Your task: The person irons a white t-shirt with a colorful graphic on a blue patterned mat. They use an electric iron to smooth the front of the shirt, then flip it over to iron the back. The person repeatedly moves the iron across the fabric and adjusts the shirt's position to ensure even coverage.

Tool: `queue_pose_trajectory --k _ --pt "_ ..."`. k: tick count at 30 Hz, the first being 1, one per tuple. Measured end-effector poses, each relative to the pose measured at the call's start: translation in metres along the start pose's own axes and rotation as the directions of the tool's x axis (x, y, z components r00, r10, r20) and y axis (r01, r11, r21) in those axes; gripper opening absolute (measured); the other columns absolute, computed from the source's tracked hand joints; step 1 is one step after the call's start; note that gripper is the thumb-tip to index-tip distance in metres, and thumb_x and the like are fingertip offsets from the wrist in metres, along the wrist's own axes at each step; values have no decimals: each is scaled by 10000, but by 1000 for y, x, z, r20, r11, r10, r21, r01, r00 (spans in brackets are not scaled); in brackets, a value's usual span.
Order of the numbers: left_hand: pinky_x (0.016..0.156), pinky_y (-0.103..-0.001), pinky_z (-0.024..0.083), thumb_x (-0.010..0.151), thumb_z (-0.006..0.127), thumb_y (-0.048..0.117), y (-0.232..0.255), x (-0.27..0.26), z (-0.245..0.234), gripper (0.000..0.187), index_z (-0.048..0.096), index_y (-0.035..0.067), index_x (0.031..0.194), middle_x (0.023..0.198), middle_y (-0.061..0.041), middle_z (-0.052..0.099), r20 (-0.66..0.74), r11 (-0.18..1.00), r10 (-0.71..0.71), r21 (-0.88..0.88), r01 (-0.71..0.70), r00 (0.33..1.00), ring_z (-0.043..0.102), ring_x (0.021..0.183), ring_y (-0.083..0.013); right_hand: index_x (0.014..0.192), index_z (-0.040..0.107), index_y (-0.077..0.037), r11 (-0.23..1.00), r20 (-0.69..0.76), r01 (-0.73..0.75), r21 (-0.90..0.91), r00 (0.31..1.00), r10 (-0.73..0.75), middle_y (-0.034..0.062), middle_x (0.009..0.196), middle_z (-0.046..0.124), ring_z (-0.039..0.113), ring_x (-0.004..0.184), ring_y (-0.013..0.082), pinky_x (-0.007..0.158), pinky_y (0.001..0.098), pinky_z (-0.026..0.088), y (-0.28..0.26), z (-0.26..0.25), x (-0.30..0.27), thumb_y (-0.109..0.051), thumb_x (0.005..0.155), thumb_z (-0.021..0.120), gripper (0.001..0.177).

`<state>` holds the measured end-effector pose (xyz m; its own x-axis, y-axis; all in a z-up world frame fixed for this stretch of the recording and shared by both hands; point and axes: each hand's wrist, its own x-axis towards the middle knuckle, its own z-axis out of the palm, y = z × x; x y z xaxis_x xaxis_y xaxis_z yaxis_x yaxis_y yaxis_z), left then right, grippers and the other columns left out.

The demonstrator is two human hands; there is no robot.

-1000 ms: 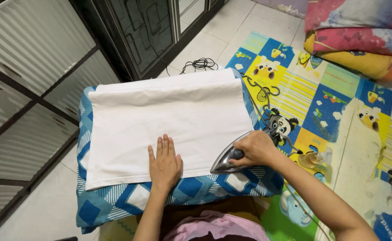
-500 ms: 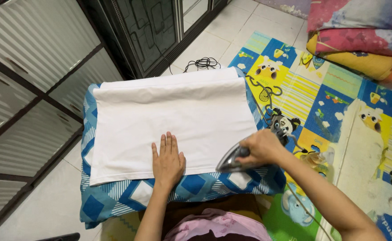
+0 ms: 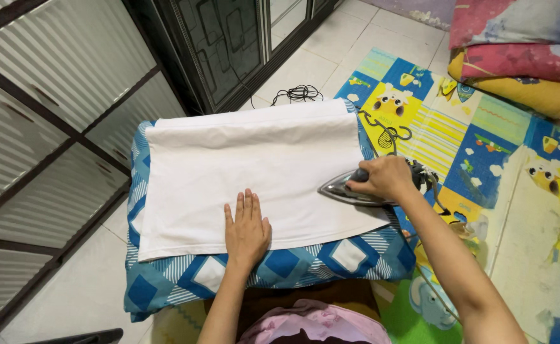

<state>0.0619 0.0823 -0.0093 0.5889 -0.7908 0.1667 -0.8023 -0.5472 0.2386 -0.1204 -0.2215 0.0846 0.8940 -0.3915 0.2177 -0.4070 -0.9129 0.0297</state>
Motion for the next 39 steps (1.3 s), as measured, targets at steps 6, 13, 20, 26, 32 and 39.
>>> queue_pose_trajectory --k 6,13,20,26,32,39 --pt "1222 -554 115 911 494 323 1 -1 -1 706 367 -14 1518 1629 -174 296 0 1000 3 0 -3 1000 246 1515 -309 652 715 -168 932 134 293 211 936 -324 74 534 662 675 510 303 505 428 531 -48 -15 -31 -674 698 738 508" --pt "1219 -557 134 903 513 311 -2 0 -2 697 389 -17 1507 1623 -182 310 -23 1000 24 5 -24 999 271 1508 -304 628 693 -168 910 75 361 203 921 -382 58 519 655 658 470 289 455 424 513 -45 -6 -20 -657 707 749 498" --pt "1216 -551 158 904 521 305 -12 -7 -4 691 401 -24 1499 1613 -199 327 -57 999 53 7 -53 997 301 1501 -313 644 708 -155 993 71 120 -13 990 -118 119 534 656 661 518 323 494 432 521 7 -2 -2 -710 668 747 558" --pt "1219 -536 134 917 494 319 -12 -6 -3 698 362 -15 1515 1627 -177 287 -7 999 30 17 -30 1000 249 1515 -292 600 667 -162 879 93 403 255 894 -437 51 488 616 638 448 288 447 433 501 -54 -13 -32 -645 708 754 503" --pt "1227 -528 126 927 487 325 -14 -7 -4 698 352 -5 1528 1638 -167 277 16 1000 28 12 -28 999 244 1520 -275 609 664 -172 859 33 446 252 883 -468 51 515 626 649 492 294 488 440 516 -64 -8 -30 -646 707 757 493" --pt "1227 -547 130 913 498 334 -25 -16 -12 700 377 -4 1514 1627 -168 304 -17 998 2 65 -1 1000 256 1516 -275 732 737 -161 1000 58 0 -25 998 2 125 631 693 701 632 338 579 457 545 -21 3 24 -733 703 701 574"
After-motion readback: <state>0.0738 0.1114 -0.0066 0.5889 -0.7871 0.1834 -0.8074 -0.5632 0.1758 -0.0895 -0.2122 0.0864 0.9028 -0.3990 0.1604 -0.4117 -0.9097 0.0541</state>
